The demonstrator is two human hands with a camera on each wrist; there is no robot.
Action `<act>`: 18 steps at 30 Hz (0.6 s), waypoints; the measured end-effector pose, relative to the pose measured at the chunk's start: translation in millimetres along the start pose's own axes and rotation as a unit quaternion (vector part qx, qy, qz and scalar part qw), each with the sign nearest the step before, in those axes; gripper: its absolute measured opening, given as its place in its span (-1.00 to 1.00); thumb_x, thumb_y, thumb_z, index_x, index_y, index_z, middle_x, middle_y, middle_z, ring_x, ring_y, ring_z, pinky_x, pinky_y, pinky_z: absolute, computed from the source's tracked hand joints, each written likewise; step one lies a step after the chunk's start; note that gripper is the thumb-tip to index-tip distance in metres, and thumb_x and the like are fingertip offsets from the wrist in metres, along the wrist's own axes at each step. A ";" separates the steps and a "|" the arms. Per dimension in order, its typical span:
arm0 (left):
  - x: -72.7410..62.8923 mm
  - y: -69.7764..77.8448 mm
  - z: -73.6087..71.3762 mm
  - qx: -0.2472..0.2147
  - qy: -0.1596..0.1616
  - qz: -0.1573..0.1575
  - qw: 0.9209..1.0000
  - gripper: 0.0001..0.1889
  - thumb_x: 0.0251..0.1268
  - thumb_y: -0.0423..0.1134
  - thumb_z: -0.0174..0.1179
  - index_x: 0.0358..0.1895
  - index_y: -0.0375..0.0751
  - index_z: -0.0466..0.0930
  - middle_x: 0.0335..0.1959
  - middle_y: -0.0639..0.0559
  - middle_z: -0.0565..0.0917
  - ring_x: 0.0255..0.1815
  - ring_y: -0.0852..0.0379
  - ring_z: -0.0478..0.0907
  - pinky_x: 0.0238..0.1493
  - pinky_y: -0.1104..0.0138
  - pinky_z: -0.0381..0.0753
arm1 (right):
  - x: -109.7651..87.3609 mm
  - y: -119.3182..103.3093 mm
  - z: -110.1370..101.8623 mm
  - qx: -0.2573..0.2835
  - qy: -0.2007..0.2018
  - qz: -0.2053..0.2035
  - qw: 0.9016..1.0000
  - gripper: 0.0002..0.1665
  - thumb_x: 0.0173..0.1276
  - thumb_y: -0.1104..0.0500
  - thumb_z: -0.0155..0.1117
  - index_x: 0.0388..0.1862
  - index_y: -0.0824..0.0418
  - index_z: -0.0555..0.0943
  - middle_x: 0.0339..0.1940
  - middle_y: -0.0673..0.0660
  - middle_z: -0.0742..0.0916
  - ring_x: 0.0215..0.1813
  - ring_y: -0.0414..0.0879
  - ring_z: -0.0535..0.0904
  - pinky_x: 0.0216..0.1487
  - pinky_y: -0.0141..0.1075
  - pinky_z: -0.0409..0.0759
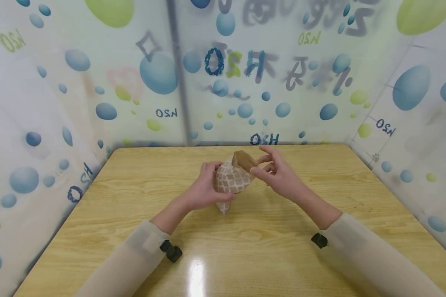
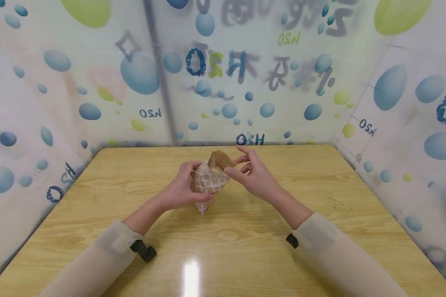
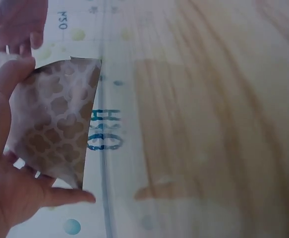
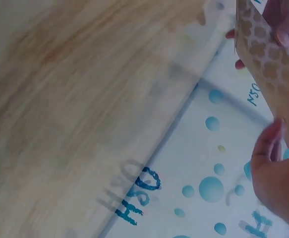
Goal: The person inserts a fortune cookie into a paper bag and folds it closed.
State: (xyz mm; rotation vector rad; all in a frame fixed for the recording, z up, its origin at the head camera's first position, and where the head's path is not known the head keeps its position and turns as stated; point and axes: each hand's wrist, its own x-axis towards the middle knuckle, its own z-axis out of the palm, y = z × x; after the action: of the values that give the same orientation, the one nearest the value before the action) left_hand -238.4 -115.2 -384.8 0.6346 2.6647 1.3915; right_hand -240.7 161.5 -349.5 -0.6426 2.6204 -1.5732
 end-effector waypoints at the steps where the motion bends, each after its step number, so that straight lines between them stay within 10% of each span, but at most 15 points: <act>1: 0.9 1.4 2.0 -0.014 0.009 -0.006 1.000 0.09 0.12 -0.02 0.70 0.60 -0.15 0.15 0.44 -0.18 0.29 0.41 -0.14 0.41 0.51 -0.14 0.49 | -0.4 1.0 2.1 0.011 -0.015 0.006 1.000 0.04 0.62 -0.02 0.41 0.84 0.08 0.05 0.45 0.31 0.55 0.12 0.06 0.70 0.00 -0.22 0.73; 6: 4.9 8.6 13.8 -0.076 0.027 -0.024 0.996 0.06 0.13 -0.04 0.72 0.49 -0.15 0.09 0.40 -0.15 0.42 0.35 -0.09 0.57 0.38 -0.04 0.65 | -0.7 1.5 15.5 0.020 -0.042 0.007 0.999 0.12 0.55 0.02 0.51 0.83 0.12 0.02 0.40 0.29 0.59 0.26 0.12 0.69 0.15 -0.13 0.76; 18: 5.9 9.4 4.0 -0.164 0.030 0.049 0.985 -0.43 0.56 -0.13 0.42 0.52 0.10 0.46 0.39 0.01 0.59 0.39 -0.07 0.60 0.31 -0.10 0.70 | -2.1 4.8 6.4 -0.012 -0.018 -0.040 0.999 -0.60 0.64 0.16 0.37 0.39 0.18 0.69 0.13 0.22 0.78 0.04 -0.01 0.75 0.03 -0.24 0.79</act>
State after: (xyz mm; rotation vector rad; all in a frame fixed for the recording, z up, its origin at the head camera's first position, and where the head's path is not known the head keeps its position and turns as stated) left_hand -239.8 -105.0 -378.9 0.7040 2.3897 1.8484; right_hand -239.0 158.8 -357.2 -0.7803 2.6228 -1.5356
